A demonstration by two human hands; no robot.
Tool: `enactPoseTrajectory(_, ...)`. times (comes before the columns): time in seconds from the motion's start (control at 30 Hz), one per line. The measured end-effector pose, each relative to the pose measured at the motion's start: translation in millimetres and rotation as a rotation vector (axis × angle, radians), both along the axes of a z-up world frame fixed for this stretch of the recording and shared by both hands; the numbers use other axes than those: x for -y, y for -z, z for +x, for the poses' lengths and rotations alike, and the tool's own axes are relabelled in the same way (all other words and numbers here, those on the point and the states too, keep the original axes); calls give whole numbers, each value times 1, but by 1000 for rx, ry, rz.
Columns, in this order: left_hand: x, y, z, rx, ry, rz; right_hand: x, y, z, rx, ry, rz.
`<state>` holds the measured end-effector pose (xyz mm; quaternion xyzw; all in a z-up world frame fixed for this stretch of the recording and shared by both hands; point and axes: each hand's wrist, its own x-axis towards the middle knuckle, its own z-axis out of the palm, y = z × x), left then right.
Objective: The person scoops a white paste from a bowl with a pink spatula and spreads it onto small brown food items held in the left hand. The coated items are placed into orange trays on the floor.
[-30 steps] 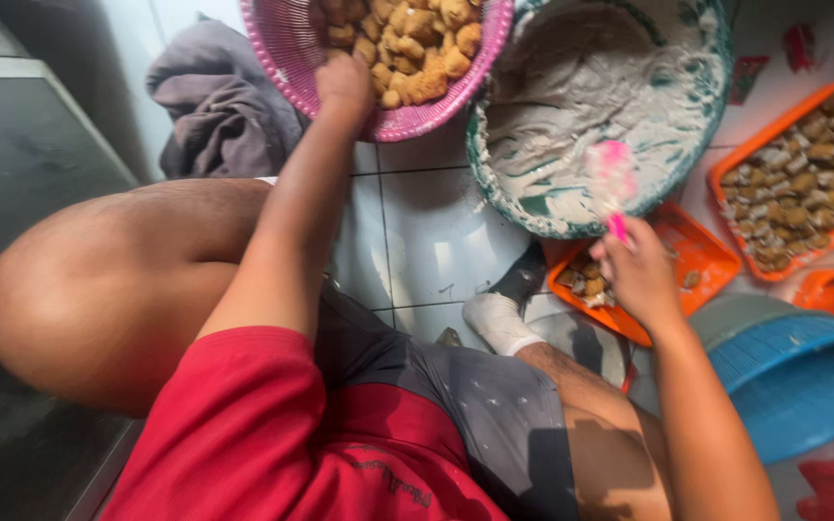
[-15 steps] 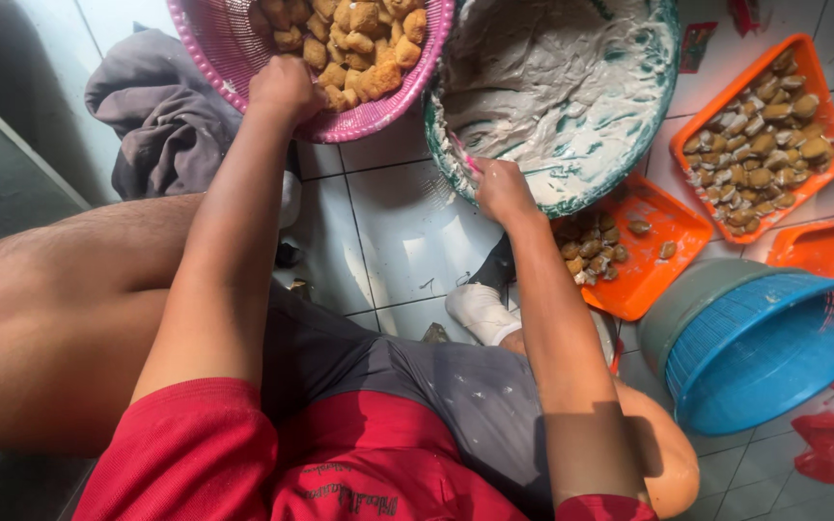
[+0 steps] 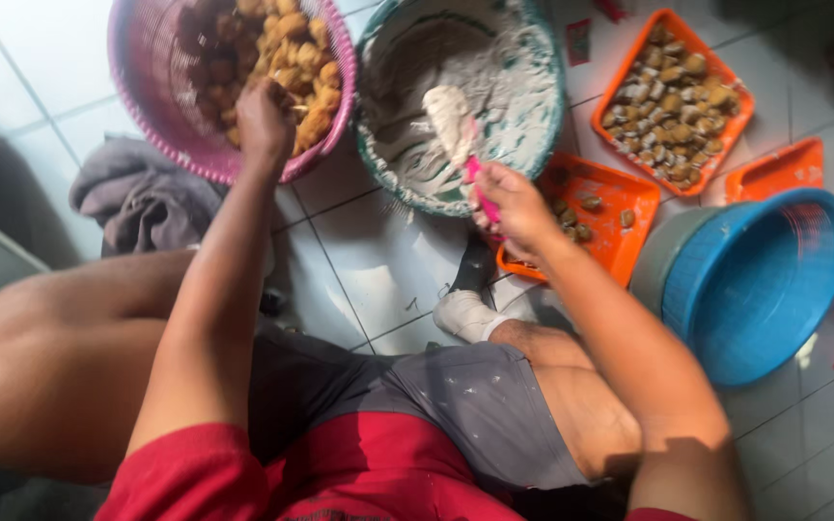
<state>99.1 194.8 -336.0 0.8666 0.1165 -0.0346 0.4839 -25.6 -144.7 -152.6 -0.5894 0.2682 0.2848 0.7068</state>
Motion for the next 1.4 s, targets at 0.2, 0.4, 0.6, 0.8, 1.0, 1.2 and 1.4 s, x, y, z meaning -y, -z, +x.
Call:
enactPoseTrajectory(0.2, 146, -132, -32, 295, 183, -625, 43, -116, -20, 201, 83, 143)
enactPoseTrajectory(0.4, 214, -244, -139, 296, 225, -1083, 5, -116, -40, 611, 217, -172)
enactPoseTrajectory(0.6, 200, -296, -147, 71, 233, -1297, 16, -127, -53, 681, 261, -33)
enactPoseTrajectory(0.8, 201, -286, -138, -162, 531, -1131, 30, -121, -55, 808, 285, -112)
enactPoseTrajectory(1.0, 224, -276, -102, -173, 285, -1116, 45, -122, -70, 782, 258, -333)
enactPoseTrajectory(1.2, 238, -286, -97, 86, 299, -1061, 50, -121, -83, 695, 215, -179)
enactPoseTrajectory(1.4, 230, -315, -120, 39, 516, -1274, 60, -113, -72, 1047, 118, -509)
